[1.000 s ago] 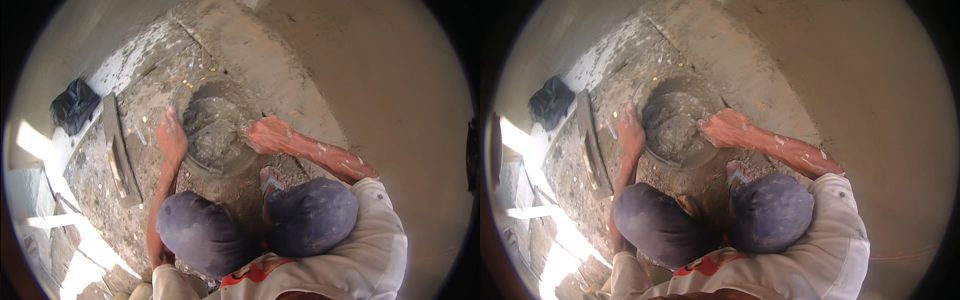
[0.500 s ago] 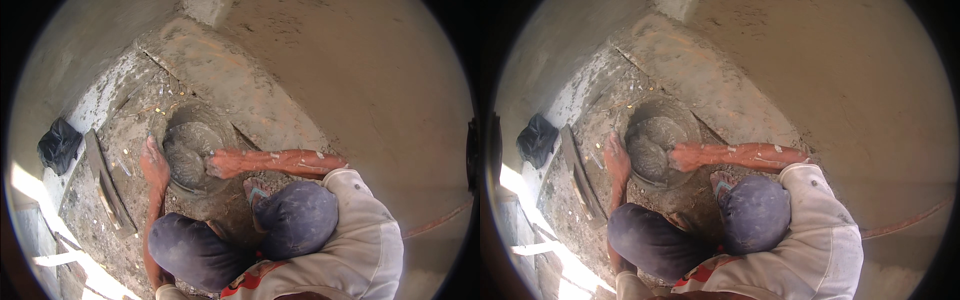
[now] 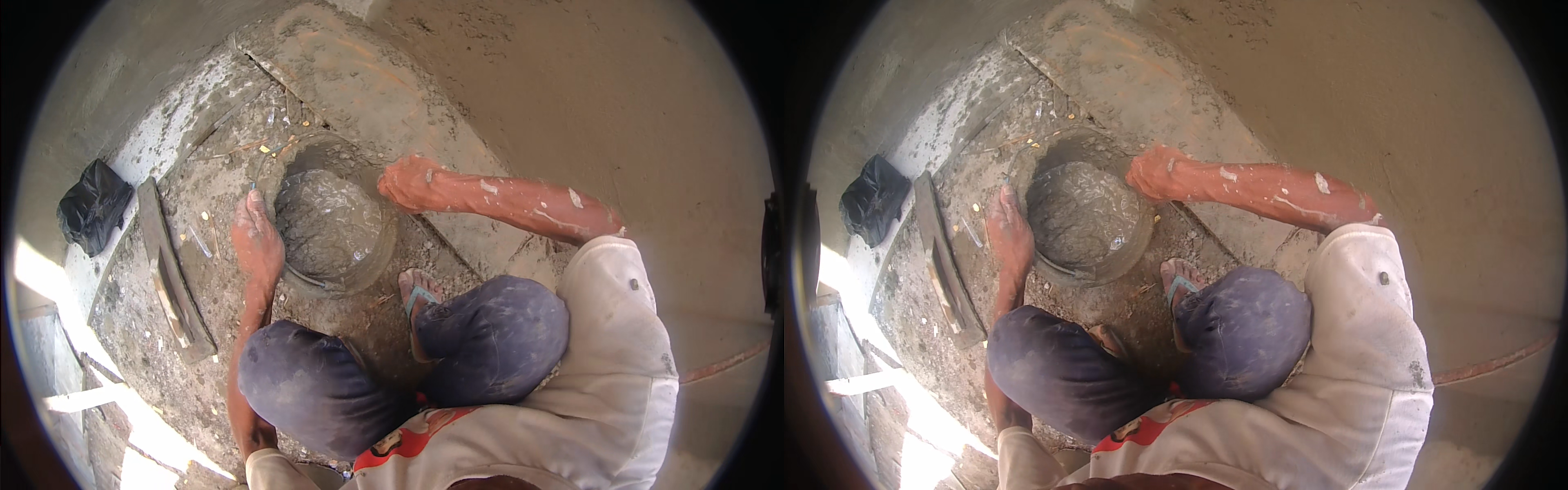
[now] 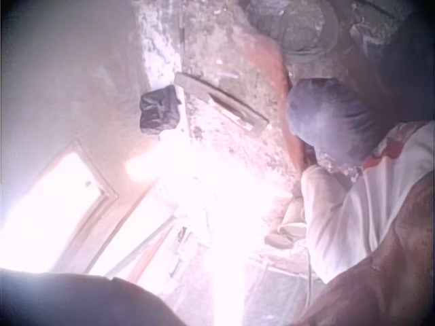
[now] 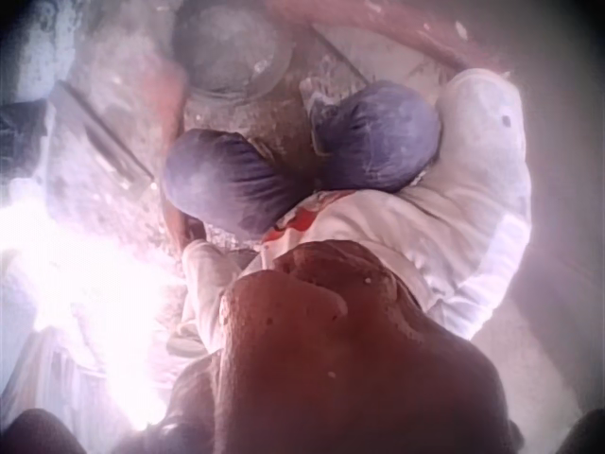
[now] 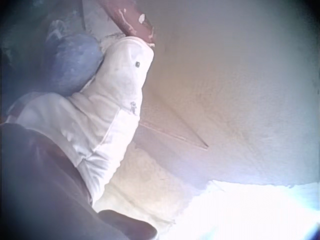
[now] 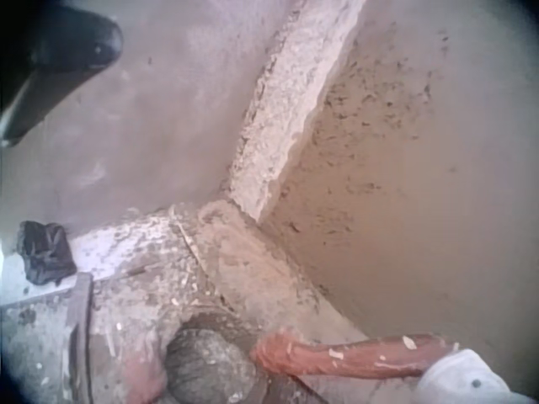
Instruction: The person applies wet cement to a wall using a trowel and smooths it with a large wooden float.
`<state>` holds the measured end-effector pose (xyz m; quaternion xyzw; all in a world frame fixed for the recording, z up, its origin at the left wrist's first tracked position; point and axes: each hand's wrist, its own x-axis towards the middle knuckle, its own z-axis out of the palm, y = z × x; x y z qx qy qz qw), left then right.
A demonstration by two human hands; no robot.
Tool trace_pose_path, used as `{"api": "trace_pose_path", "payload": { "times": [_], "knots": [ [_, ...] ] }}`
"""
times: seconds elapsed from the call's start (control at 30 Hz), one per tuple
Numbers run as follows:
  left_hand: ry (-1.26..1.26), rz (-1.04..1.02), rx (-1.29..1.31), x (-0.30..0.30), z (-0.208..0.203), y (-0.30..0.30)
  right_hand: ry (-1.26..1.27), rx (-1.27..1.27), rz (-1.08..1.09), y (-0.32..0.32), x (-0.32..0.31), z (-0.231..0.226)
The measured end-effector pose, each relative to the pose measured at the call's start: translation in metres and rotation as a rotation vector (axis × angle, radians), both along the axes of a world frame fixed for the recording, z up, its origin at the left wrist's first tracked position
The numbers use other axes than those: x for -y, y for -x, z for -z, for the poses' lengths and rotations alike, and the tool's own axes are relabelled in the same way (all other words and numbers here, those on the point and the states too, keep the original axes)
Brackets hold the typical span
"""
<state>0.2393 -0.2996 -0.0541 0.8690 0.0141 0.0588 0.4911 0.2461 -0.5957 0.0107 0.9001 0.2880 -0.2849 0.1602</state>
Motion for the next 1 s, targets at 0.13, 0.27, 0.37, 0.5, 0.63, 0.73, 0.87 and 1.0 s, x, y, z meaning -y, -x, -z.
{"api": "trace_pose_path", "payload": {
  "times": [0.13,0.27,0.37,0.5,0.63,0.73,0.87,1.0],
  "knots": [
    [0.091,-0.041,-0.037,0.011,-0.004,0.001,-0.107,-0.302,0.144,0.011,0.033,0.057],
    [0.101,-0.100,-0.039,0.003,0.002,0.004,-0.375,-0.584,0.462,0.036,-0.001,0.045],
    [0.077,-0.099,-0.005,0.001,-0.002,0.000,-0.808,-0.432,0.498,0.078,0.005,0.096],
    [0.075,-0.091,-0.025,-0.008,0.011,0.003,-0.637,-0.899,1.116,0.074,-0.053,0.032],
    [0.082,-0.094,-0.008,0.004,0.006,0.001,-0.958,-1.089,1.350,0.087,-0.053,0.054],
    [0.086,-0.101,-0.007,0.003,0.005,0.001,-1.155,-1.198,1.516,0.083,-0.066,0.061],
    [0.112,-0.083,-0.043,-0.003,0.001,0.003,-1.530,-1.562,1.683,0.070,-0.057,0.081],
    [0.107,-0.102,0.023,-0.014,0.008,0.005,-1.445,-1.392,1.575,0.068,-0.028,0.059]
  ]
}}
